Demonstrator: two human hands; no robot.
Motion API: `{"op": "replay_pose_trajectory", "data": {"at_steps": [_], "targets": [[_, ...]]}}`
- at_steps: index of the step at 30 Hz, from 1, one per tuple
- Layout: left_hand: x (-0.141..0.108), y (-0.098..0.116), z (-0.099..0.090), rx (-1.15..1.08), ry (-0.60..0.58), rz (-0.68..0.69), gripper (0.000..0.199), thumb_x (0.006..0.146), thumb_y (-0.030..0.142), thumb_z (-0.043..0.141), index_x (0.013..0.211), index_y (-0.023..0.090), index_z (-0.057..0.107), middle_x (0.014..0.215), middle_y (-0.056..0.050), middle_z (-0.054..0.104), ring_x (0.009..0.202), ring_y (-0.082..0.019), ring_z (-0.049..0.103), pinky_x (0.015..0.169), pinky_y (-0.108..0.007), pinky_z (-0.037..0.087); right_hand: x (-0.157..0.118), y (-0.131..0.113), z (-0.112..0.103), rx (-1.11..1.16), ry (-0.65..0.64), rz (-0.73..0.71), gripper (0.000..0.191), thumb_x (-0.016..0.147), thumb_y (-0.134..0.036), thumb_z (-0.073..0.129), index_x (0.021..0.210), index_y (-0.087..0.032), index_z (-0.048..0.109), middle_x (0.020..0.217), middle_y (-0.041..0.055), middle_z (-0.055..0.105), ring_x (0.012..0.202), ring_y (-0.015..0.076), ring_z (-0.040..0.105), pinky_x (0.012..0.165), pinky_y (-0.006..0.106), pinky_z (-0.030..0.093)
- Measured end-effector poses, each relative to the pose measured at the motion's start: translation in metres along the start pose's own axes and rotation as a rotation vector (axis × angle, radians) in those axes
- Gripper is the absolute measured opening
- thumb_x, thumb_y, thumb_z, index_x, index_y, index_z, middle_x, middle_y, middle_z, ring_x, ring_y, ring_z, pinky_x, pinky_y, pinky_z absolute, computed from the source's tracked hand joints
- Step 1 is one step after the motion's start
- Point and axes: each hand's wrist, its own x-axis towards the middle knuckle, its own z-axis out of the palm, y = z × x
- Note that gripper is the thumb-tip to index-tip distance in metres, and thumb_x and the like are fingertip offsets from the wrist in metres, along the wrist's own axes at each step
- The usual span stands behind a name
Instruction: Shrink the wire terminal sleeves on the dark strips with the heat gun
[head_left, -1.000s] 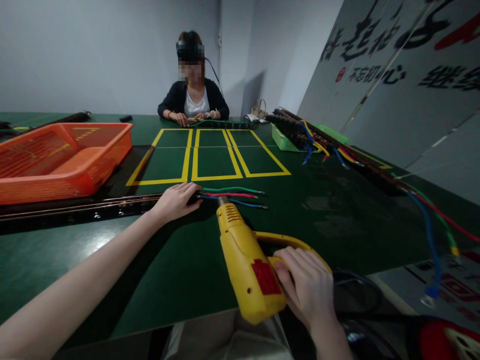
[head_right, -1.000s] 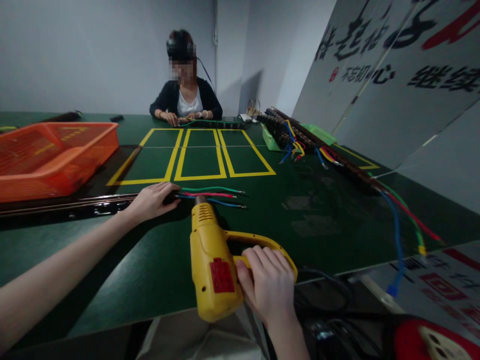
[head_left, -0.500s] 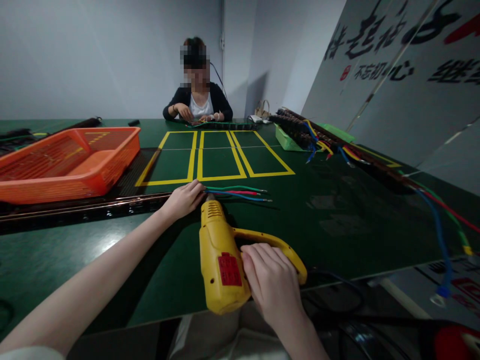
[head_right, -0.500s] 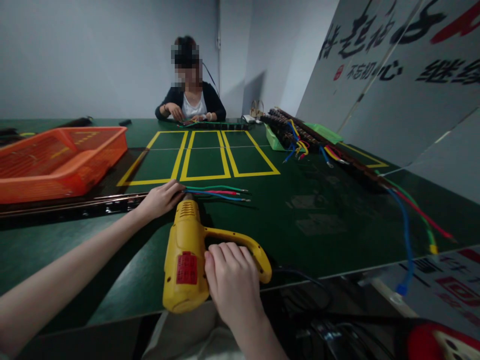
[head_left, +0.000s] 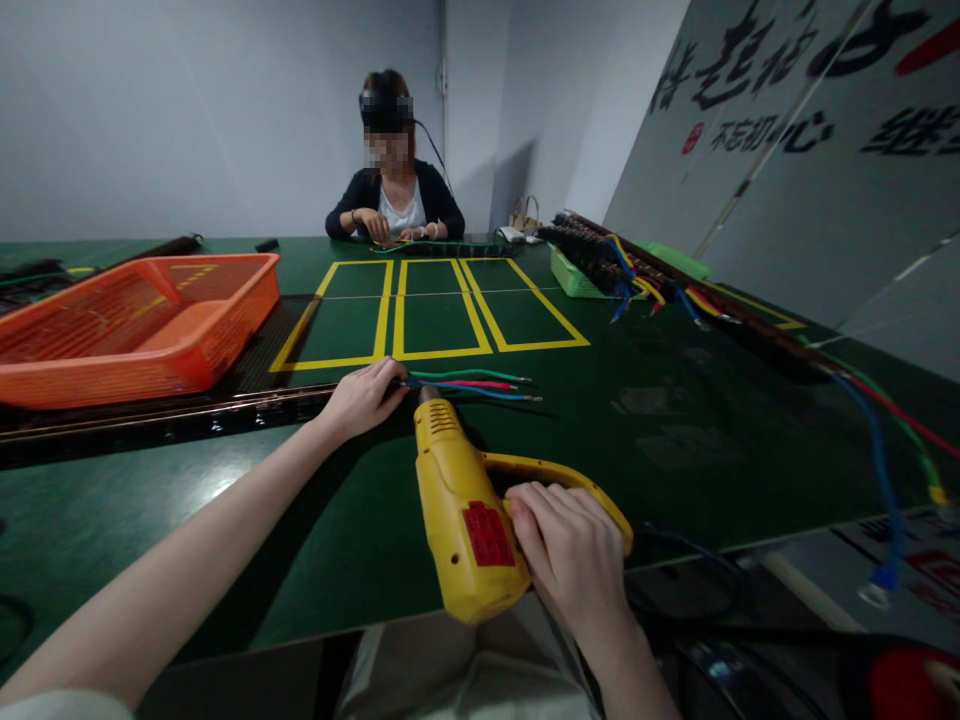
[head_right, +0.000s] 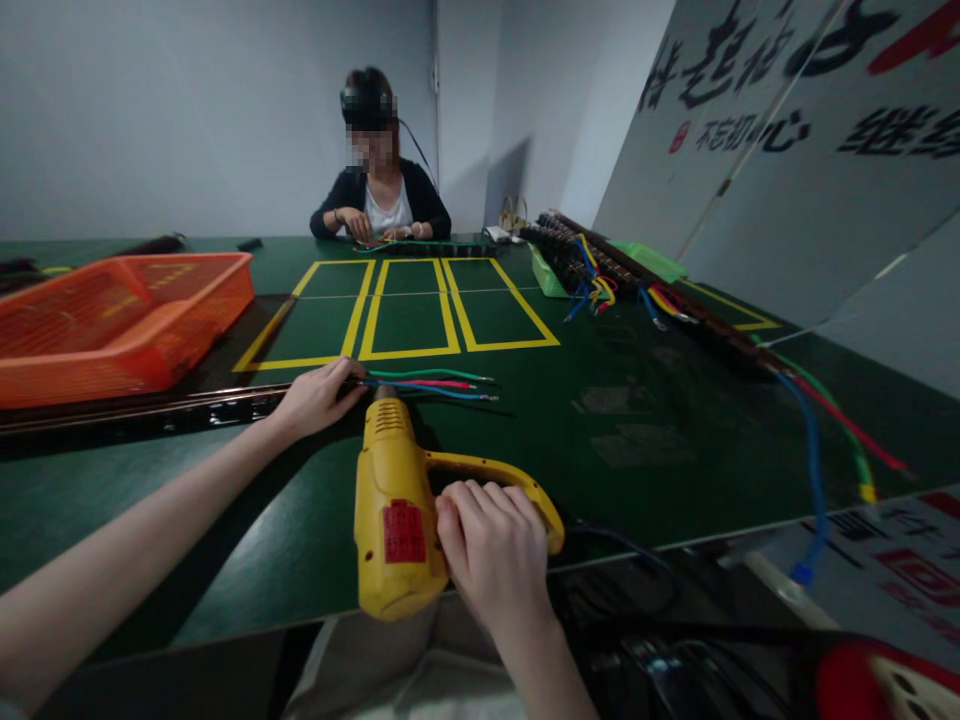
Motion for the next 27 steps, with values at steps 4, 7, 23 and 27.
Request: {"op": "replay_pose_trajectory", "data": {"at_steps": [4, 7, 23, 27], "targets": [[-0.001, 0.001, -0.002, 0.009, -0.003, 0.030, 0.022, 0.091, 0.035, 0.039, 0.104, 0.020, 0.048, 0.101, -0.007, 0.059, 0.087, -0.020, 0.060, 0.069, -0.031, 0.047, -0.006, 0.017, -0.013, -0.007, -0.019, 0.002, 0.029, 0.095, -0.025, 0.033, 0.082, -0.022, 0.059, 0.073, -0.0018, 0.063, 0.068, 0.0138, 0.051, 0.068, 0.027, 0.029], [-0.002, 0.002, -0.005, 0.037, 0.014, 0.059, 0.022, 0.090, 0.032, 0.040, 0.104, 0.019, 0.050, 0.103, -0.007, 0.059, 0.085, -0.019, 0.060, 0.069, -0.031, 0.047, -0.010, 0.032, -0.025, -0.029, -0.021, 0.005, 0.030, 0.095, -0.026, 0.033, 0.083, -0.022, 0.060, 0.075, -0.0016, 0.065, 0.069, 0.0134, 0.053, 0.068, 0.026, 0.031], [0.041, 0.039, 0.019, 0.379, 0.070, 0.327, 0.029, 0.095, 0.038, 0.038, 0.093, 0.017, 0.057, 0.092, -0.008, 0.060, 0.086, -0.022, 0.055, 0.069, -0.033, 0.038, -0.025, 0.066, -0.041, -0.057, 0.039, -0.025, 0.027, 0.095, -0.023, 0.036, 0.088, -0.021, 0.062, 0.080, -0.0007, 0.067, 0.073, 0.0117, 0.058, 0.070, 0.025, 0.037], [0.045, 0.034, 0.022, 0.301, 0.079, 0.350, 0.030, 0.096, 0.035, 0.034, 0.089, 0.017, 0.057, 0.087, -0.007, 0.060, 0.083, -0.020, 0.056, 0.069, -0.032, 0.039, -0.026, 0.066, -0.041, -0.056, 0.047, -0.029, 0.027, 0.094, -0.021, 0.035, 0.088, -0.021, 0.062, 0.077, -0.0002, 0.065, 0.072, 0.0123, 0.058, 0.070, 0.026, 0.037]]}}
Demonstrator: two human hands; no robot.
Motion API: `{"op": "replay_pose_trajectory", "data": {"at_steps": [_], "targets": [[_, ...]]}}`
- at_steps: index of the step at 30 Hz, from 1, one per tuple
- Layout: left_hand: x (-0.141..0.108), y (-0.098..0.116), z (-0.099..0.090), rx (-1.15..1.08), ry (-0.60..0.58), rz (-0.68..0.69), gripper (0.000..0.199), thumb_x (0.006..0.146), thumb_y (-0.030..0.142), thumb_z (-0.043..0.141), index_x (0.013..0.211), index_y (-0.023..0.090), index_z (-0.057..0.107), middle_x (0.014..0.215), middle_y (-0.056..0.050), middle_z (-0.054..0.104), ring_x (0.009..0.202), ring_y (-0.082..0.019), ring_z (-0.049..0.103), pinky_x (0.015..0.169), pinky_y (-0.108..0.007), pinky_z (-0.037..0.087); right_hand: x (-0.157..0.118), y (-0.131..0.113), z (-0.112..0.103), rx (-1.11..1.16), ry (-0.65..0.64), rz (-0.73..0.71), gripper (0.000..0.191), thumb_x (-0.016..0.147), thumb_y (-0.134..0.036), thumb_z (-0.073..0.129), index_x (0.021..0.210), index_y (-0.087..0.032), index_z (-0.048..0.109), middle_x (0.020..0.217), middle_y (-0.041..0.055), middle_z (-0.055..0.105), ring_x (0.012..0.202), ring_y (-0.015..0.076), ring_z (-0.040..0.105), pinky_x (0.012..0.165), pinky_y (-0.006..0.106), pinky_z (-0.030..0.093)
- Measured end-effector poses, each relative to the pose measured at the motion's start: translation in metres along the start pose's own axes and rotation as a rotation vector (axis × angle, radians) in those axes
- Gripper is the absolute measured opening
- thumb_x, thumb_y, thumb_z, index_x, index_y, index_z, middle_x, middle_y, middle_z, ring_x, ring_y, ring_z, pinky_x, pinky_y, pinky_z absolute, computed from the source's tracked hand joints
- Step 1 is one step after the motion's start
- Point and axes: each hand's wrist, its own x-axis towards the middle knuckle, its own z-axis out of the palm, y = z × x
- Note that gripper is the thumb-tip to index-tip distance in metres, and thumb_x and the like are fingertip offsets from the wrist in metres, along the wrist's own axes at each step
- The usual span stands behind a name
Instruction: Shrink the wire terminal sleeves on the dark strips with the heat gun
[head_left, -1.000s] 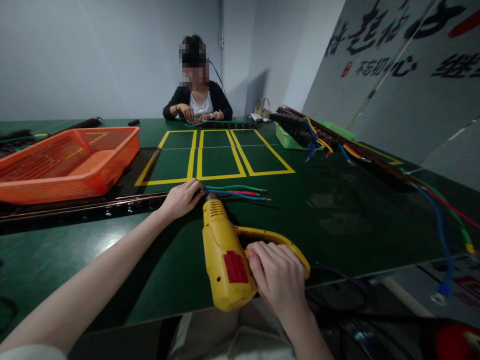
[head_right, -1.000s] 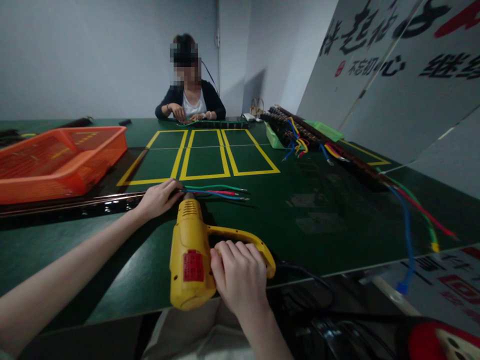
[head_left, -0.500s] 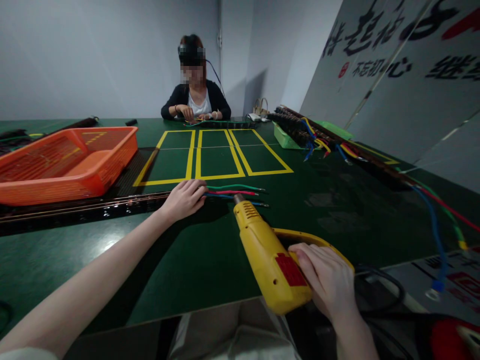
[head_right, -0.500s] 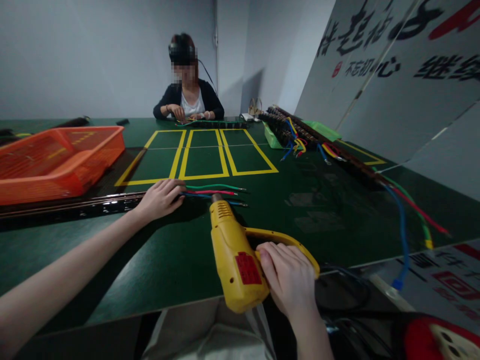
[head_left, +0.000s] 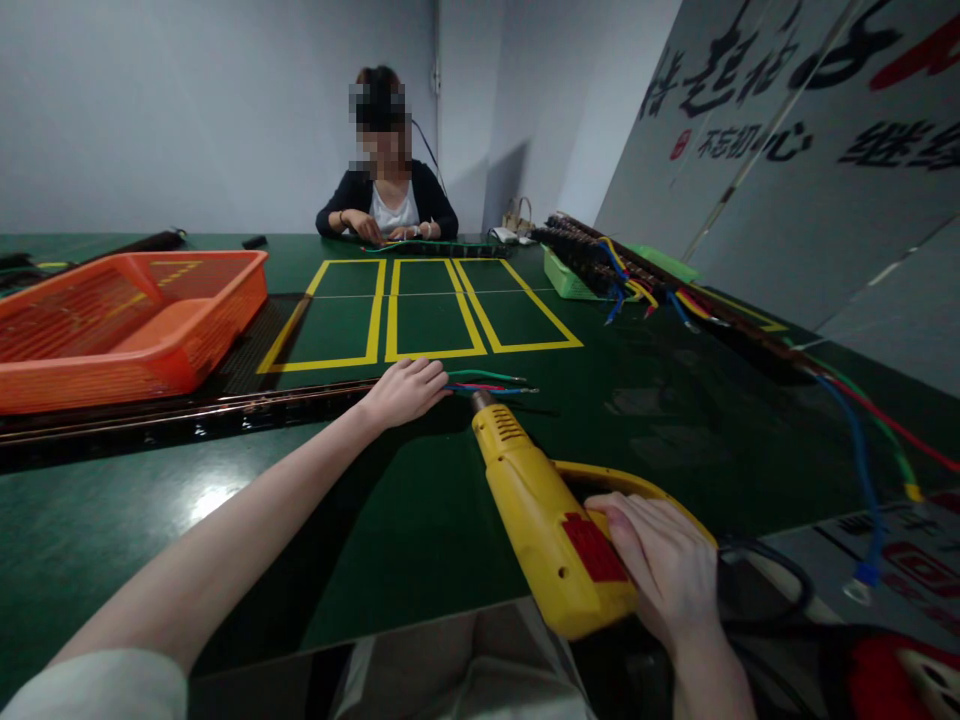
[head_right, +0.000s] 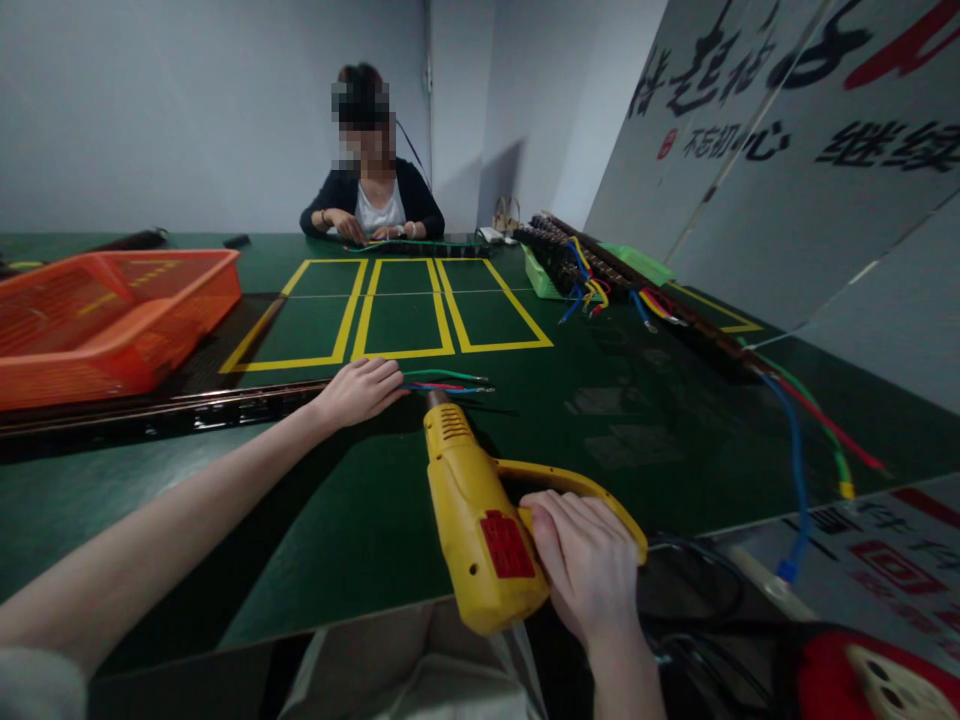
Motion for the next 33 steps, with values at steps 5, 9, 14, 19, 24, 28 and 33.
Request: {"op": "replay_pose_trajectory", "data": {"at_steps": [5, 9, 14, 19, 24, 28, 33], "targets": [[-0.001, -0.001, -0.002, -0.160, 0.040, -0.036, 0.030, 0.096, 0.036, 0.035, 0.085, 0.016, 0.055, 0.084, -0.006, 0.059, 0.081, -0.019, 0.055, 0.071, -0.031, 0.042, -0.001, -0.001, 0.001, 0.002, 0.025, 0.006, 0.028, 0.093, -0.019, 0.035, 0.088, -0.020, 0.062, 0.077, 0.0000, 0.066, 0.074, 0.0128, 0.059, 0.071, 0.027, 0.038], [-0.003, -0.001, -0.002, -0.355, 0.085, -0.125, 0.028, 0.096, 0.034, 0.036, 0.083, 0.017, 0.053, 0.082, -0.005, 0.057, 0.079, -0.017, 0.054, 0.069, -0.029, 0.044, -0.001, -0.003, 0.001, 0.003, 0.026, 0.001, 0.028, 0.093, -0.018, 0.035, 0.088, -0.020, 0.062, 0.077, 0.0002, 0.065, 0.073, 0.0123, 0.059, 0.070, 0.027, 0.037], [-0.002, 0.001, -0.001, -0.441, 0.100, -0.218, 0.027, 0.096, 0.033, 0.035, 0.084, 0.017, 0.054, 0.081, -0.005, 0.055, 0.077, -0.016, 0.053, 0.066, -0.027, 0.043, 0.001, -0.005, -0.001, 0.009, 0.032, -0.007, 0.028, 0.093, -0.017, 0.034, 0.086, -0.020, 0.062, 0.076, 0.0001, 0.065, 0.072, 0.0114, 0.058, 0.071, 0.026, 0.037], [-0.002, 0.003, -0.005, -0.254, 0.022, -0.130, 0.031, 0.095, 0.036, 0.034, 0.088, 0.016, 0.057, 0.084, -0.007, 0.058, 0.083, -0.019, 0.054, 0.073, -0.032, 0.044, 0.002, -0.008, 0.000, 0.010, 0.039, 0.025, 0.031, 0.094, -0.020, 0.033, 0.085, -0.019, 0.063, 0.076, 0.0002, 0.066, 0.071, 0.0112, 0.058, 0.071, 0.026, 0.037], [-0.018, -0.002, -0.015, -0.220, -0.032, -0.051, 0.031, 0.091, 0.034, 0.041, 0.111, 0.017, 0.059, 0.110, -0.012, 0.058, 0.099, -0.024, 0.054, 0.085, -0.039, 0.043, 0.000, -0.008, 0.000, 0.000, 0.012, 0.065, 0.035, 0.095, -0.022, 0.032, 0.084, -0.019, 0.064, 0.077, 0.0016, 0.067, 0.072, 0.0124, 0.058, 0.071, 0.028, 0.038], [-0.029, -0.007, -0.018, -0.264, -0.043, -0.110, 0.034, 0.088, 0.033, 0.045, 0.119, 0.022, 0.055, 0.131, -0.011, 0.048, 0.116, -0.027, 0.047, 0.098, -0.045, 0.038, 0.000, -0.006, 0.000, -0.015, 0.023, 0.029, 0.032, 0.094, -0.020, 0.034, 0.085, -0.019, 0.064, 0.077, 0.0014, 0.068, 0.072, 0.0122, 0.059, 0.072, 0.027, 0.038], [-0.025, -0.008, -0.010, -0.300, -0.118, -0.228, 0.033, 0.089, 0.035, 0.044, 0.117, 0.024, 0.055, 0.131, -0.010, 0.047, 0.114, -0.027, 0.050, 0.090, -0.045, 0.045, 0.000, -0.005, 0.001, -0.018, 0.044, -0.002, 0.032, 0.093, -0.018, 0.034, 0.086, -0.019, 0.064, 0.078, 0.0016, 0.068, 0.073, 0.0123, 0.061, 0.072, 0.027, 0.039]]}}
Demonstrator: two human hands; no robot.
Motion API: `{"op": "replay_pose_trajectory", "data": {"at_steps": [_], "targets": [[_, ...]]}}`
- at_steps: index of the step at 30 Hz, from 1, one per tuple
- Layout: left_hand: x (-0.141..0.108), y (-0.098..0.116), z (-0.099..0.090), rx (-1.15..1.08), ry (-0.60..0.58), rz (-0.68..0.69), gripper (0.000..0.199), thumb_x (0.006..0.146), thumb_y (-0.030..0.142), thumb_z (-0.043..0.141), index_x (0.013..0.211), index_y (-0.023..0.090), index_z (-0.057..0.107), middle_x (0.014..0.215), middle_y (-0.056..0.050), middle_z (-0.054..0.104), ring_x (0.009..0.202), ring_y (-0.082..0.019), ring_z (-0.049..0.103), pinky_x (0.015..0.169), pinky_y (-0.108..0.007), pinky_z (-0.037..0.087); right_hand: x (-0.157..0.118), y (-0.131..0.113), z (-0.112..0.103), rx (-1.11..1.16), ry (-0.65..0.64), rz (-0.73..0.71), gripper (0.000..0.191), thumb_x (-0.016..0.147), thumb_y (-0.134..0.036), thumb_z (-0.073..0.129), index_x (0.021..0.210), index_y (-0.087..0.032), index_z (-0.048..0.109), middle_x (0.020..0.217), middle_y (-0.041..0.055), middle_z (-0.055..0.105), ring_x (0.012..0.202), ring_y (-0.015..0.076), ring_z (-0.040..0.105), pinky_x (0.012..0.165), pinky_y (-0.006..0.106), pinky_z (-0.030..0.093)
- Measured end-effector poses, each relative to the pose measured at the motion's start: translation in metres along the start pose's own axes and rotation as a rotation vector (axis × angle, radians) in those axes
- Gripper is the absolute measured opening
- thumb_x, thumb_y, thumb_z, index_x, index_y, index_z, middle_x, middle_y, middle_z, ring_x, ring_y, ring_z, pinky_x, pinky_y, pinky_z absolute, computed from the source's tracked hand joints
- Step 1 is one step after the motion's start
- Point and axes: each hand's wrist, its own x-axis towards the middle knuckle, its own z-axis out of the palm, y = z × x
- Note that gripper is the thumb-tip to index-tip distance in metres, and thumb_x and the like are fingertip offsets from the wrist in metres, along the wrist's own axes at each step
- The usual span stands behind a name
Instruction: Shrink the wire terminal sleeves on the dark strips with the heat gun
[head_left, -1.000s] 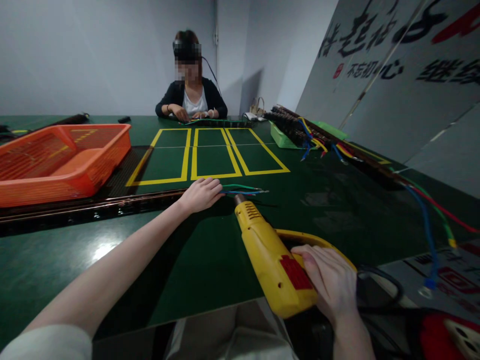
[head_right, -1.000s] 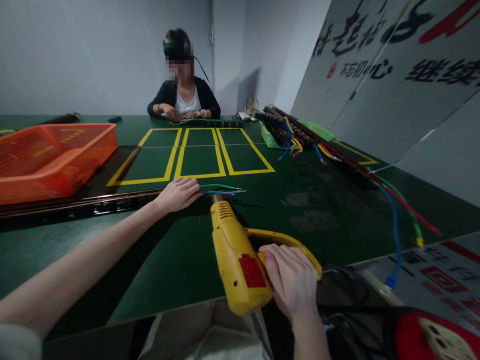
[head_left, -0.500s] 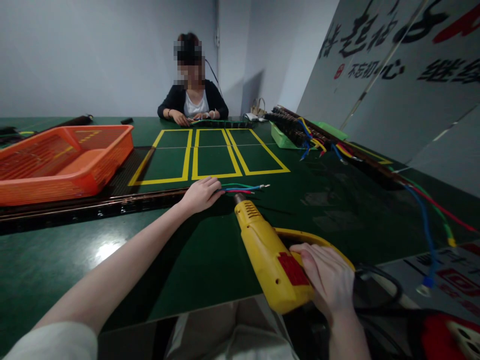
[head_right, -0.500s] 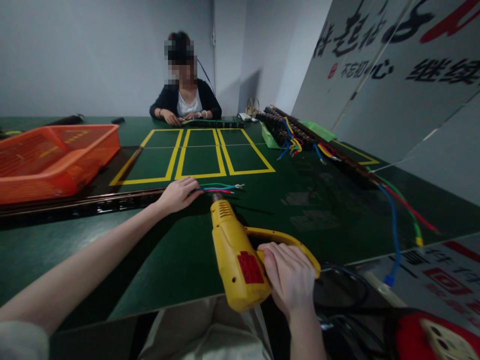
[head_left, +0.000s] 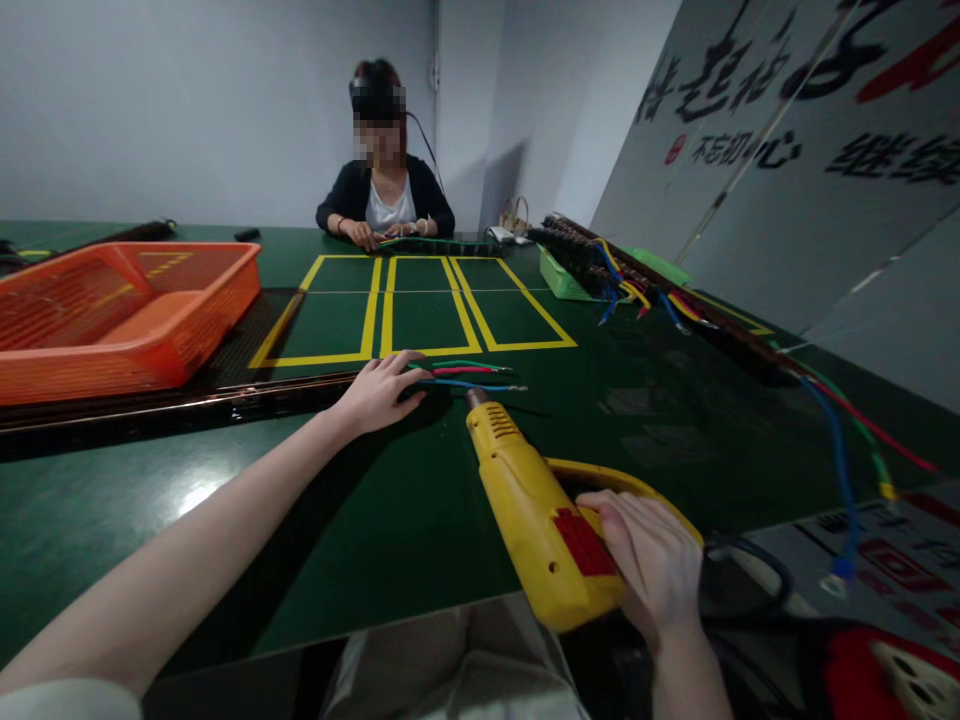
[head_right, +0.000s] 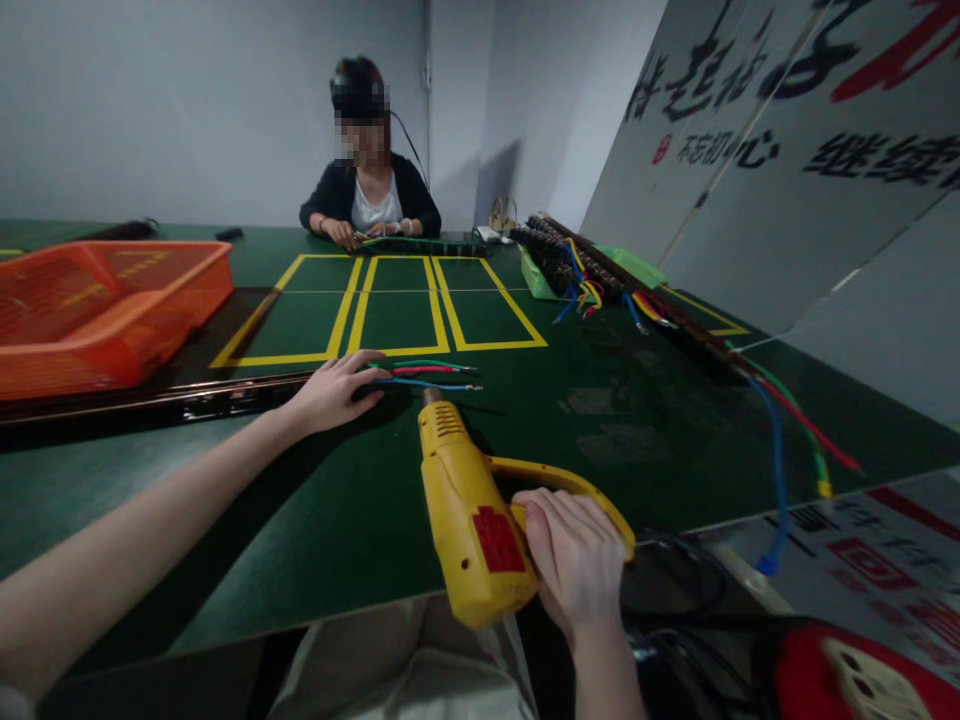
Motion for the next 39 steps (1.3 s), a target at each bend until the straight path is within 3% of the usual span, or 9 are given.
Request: {"op": "replay_pose_trajectory", "data": {"at_steps": [5, 11, 15, 18, 21, 26, 39], "targets": [[0.004, 0.001, 0.003, 0.031, -0.008, -0.018, 0.034, 0.089, 0.031, 0.043, 0.119, 0.023, 0.055, 0.137, -0.012, 0.042, 0.117, -0.030, 0.049, 0.090, -0.048, 0.045, 0.000, -0.004, 0.001, -0.007, 0.015, 0.029, 0.032, 0.094, -0.019, 0.033, 0.086, -0.018, 0.064, 0.079, 0.0021, 0.069, 0.072, 0.0118, 0.060, 0.071, 0.027, 0.039], [0.001, -0.001, 0.005, 0.015, 0.044, 0.036, 0.034, 0.088, 0.026, 0.043, 0.120, 0.022, 0.055, 0.142, -0.013, 0.037, 0.125, -0.031, 0.043, 0.102, -0.054, 0.036, 0.000, -0.024, 0.010, -0.133, 0.021, 0.074, 0.029, 0.094, -0.019, 0.035, 0.087, -0.019, 0.063, 0.079, 0.0018, 0.069, 0.072, 0.0132, 0.061, 0.070, 0.028, 0.039], [-0.004, -0.005, 0.000, -0.145, 0.133, 0.100, 0.034, 0.087, 0.018, 0.041, 0.119, 0.018, 0.053, 0.132, -0.013, 0.046, 0.122, -0.024, 0.046, 0.100, -0.043, 0.042, -0.001, -0.035, 0.019, -0.149, 0.048, 0.114, 0.030, 0.096, -0.021, 0.033, 0.088, -0.020, 0.062, 0.078, 0.0019, 0.069, 0.071, 0.0140, 0.059, 0.071, 0.029, 0.037], [-0.011, -0.015, -0.007, -0.172, 0.176, 0.043, 0.029, 0.087, 0.018, 0.040, 0.113, 0.017, 0.053, 0.116, -0.012, 0.055, 0.108, -0.021, 0.054, 0.091, -0.036, 0.048, -0.001, -0.038, 0.022, -0.133, 0.051, 0.123, 0.031, 0.096, -0.023, 0.032, 0.088, -0.019, 0.062, 0.079, 0.0024, 0.069, 0.072, 0.0142, 0.059, 0.072, 0.029, 0.037], [-0.022, -0.027, -0.012, -0.060, 0.143, 0.002, 0.025, 0.089, 0.022, 0.039, 0.108, 0.019, 0.056, 0.108, -0.009, 0.059, 0.100, -0.021, 0.057, 0.086, -0.037, 0.048, -0.001, -0.040, 0.023, -0.114, 0.044, 0.110, 0.030, 0.095, -0.022, 0.033, 0.089, -0.019, 0.062, 0.080, 0.0027, 0.069, 0.073, 0.0145, 0.059, 0.072, 0.029, 0.037], [-0.035, -0.036, -0.014, -0.027, 0.120, 0.017, 0.030, 0.088, 0.020, 0.040, 0.112, 0.021, 0.056, 0.115, -0.008, 0.058, 0.106, -0.021, 0.056, 0.091, -0.037, 0.046, -0.001, -0.050, 0.025, -0.109, 0.034, 0.112, 0.029, 0.095, -0.022, 0.033, 0.089, -0.019, 0.061, 0.080, 0.0035, 0.068, 0.074, 0.0158, 0.058, 0.072, 0.030, 0.036], [-0.029, -0.034, -0.010, -0.160, 0.187, -0.055, 0.018, 0.081, 0.020, 0.047, 0.098, 0.018, 0.055, 0.105, -0.008, 0.056, 0.097, -0.020, 0.055, 0.084, -0.035, 0.049, 0.021, -0.106, 0.055, -0.060, -0.004, 0.140, 0.028, 0.095, -0.023, 0.034, 0.086, -0.020, 0.060, 0.076, 0.0025, 0.066, 0.072, 0.0161, 0.054, 0.070, 0.031, 0.031]]}}
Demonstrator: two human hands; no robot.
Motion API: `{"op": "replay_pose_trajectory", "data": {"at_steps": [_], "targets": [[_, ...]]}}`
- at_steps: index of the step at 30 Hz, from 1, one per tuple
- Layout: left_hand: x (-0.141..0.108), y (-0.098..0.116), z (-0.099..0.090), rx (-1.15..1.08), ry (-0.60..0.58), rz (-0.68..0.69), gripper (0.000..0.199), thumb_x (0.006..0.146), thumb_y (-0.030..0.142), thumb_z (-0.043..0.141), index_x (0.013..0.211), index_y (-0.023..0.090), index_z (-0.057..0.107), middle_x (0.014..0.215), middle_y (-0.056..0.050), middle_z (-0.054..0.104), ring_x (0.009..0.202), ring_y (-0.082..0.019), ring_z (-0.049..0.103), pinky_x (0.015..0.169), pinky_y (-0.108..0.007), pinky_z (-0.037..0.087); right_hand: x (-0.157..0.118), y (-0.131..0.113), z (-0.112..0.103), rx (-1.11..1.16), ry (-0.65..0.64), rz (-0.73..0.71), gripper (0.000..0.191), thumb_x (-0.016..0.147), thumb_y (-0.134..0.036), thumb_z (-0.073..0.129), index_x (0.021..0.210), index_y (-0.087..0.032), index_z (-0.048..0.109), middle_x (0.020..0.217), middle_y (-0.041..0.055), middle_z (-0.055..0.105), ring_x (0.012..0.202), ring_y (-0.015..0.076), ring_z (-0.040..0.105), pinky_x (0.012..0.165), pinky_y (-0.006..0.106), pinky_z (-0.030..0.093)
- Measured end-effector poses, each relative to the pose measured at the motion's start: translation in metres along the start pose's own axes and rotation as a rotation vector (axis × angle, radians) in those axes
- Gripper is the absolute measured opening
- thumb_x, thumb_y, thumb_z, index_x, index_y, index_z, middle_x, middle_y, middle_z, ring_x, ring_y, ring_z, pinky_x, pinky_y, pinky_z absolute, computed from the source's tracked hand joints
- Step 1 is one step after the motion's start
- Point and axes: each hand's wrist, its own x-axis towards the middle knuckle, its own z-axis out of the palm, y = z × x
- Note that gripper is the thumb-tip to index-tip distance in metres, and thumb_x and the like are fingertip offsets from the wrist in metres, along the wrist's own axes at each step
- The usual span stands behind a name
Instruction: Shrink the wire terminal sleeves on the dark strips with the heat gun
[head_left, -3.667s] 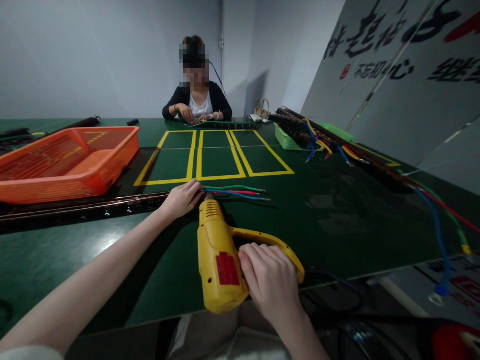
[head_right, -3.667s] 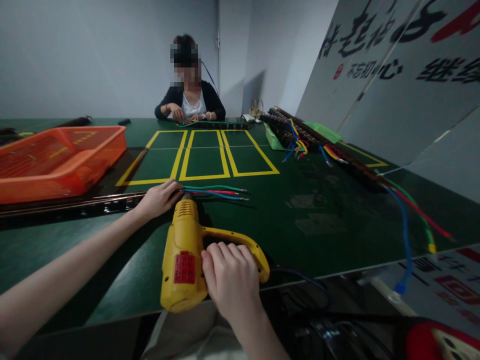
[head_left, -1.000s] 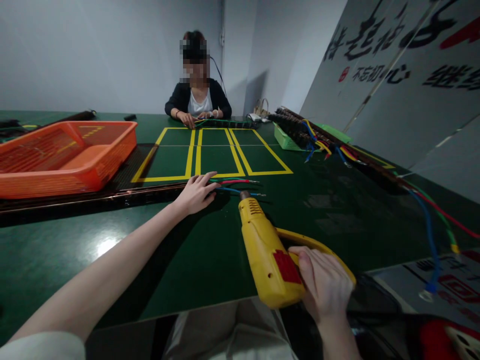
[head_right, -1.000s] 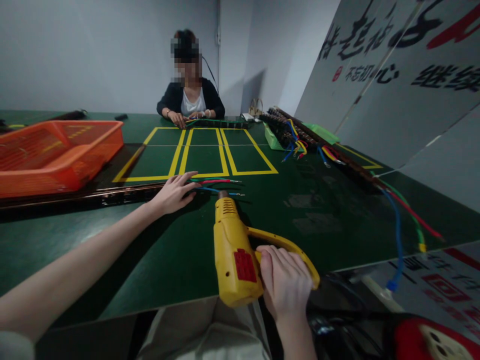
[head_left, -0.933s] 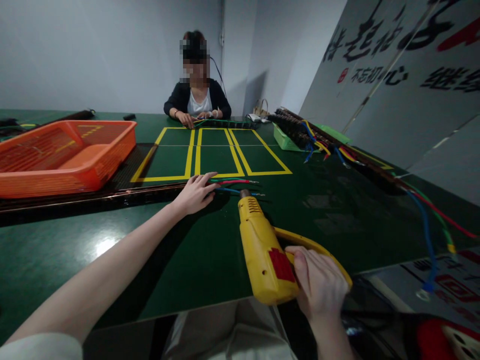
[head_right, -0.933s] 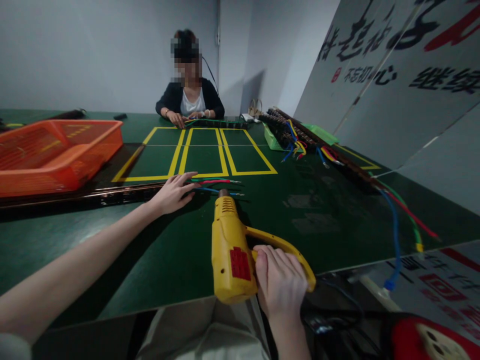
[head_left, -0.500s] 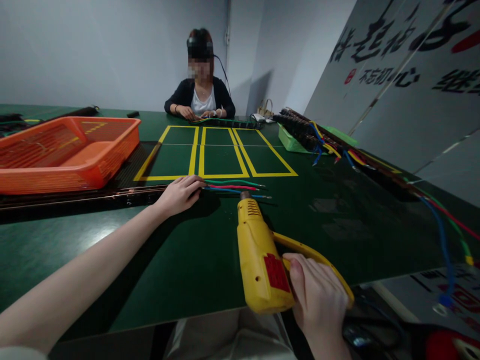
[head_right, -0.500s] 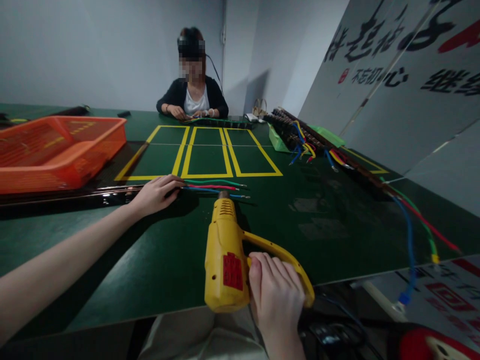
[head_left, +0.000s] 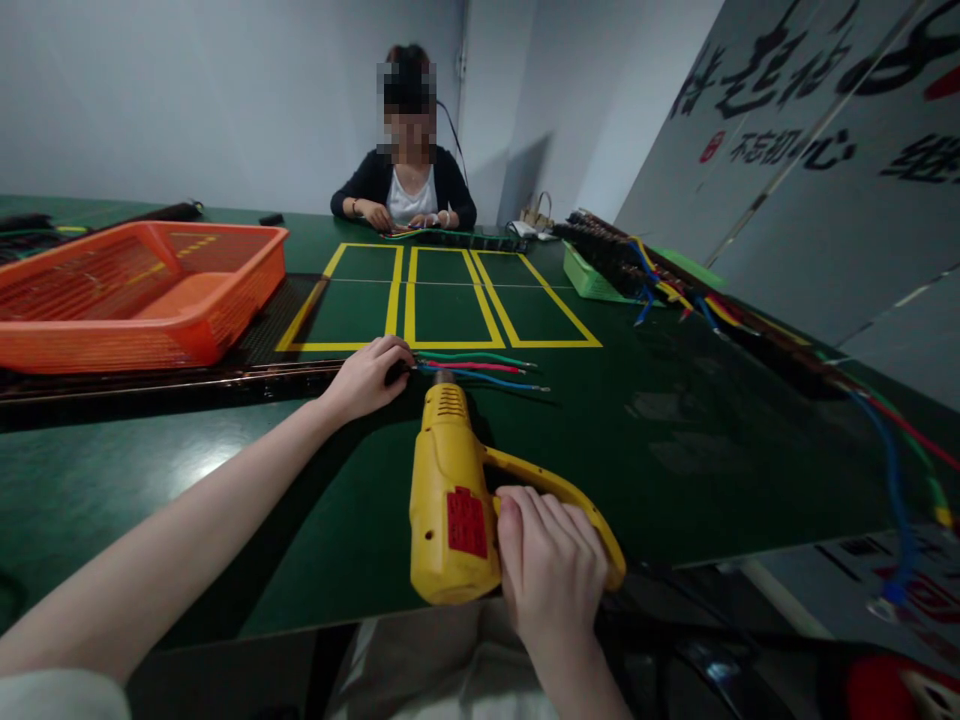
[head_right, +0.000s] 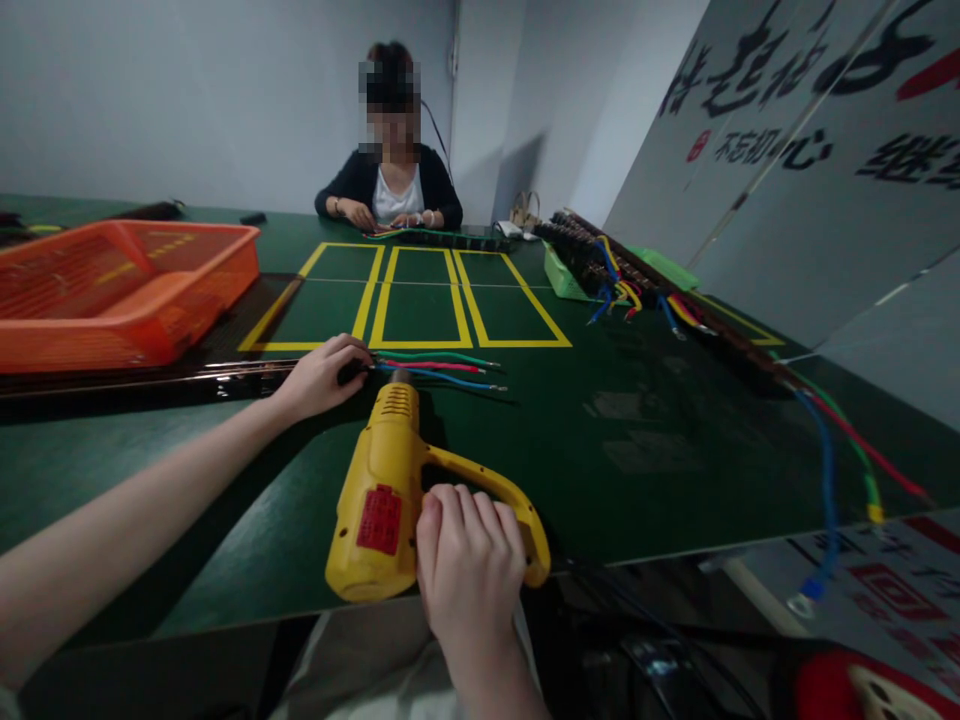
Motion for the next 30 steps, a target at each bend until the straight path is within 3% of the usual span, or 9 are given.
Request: {"op": "replay_pose_trajectory", "data": {"at_steps": [13, 22, 30], "targets": [[-0.001, 0.004, 0.005, 0.069, -0.007, -0.050, 0.018, 0.085, 0.020, 0.044, 0.100, 0.018, 0.053, 0.109, -0.010, 0.054, 0.102, -0.022, 0.053, 0.086, -0.037, 0.045, 0.007, -0.014, 0.015, 0.105, -0.005, -0.057, 0.029, 0.095, -0.027, 0.033, 0.083, -0.021, 0.060, 0.072, 0.0008, 0.063, 0.071, 0.0154, 0.053, 0.069, 0.031, 0.029], [0.000, 0.009, 0.006, 0.173, 0.001, -0.090, 0.013, 0.087, 0.025, 0.045, 0.096, 0.019, 0.053, 0.108, -0.009, 0.055, 0.103, -0.023, 0.053, 0.087, -0.038, 0.043, 0.007, 0.019, 0.005, 0.125, -0.012, -0.007, 0.023, 0.093, -0.032, 0.041, 0.083, -0.022, 0.059, 0.074, 0.0000, 0.064, 0.071, 0.0151, 0.054, 0.071, 0.029, 0.030], [0.000, 0.005, 0.008, 0.031, 0.008, -0.019, 0.012, 0.091, 0.025, 0.040, 0.094, 0.018, 0.048, 0.100, -0.009, 0.050, 0.094, -0.021, 0.051, 0.083, -0.035, 0.047, 0.001, 0.055, -0.014, 0.069, -0.004, -0.017, 0.024, 0.094, -0.034, 0.041, 0.087, -0.022, 0.061, 0.080, -0.0009, 0.067, 0.075, 0.0141, 0.057, 0.072, 0.026, 0.034]]}}
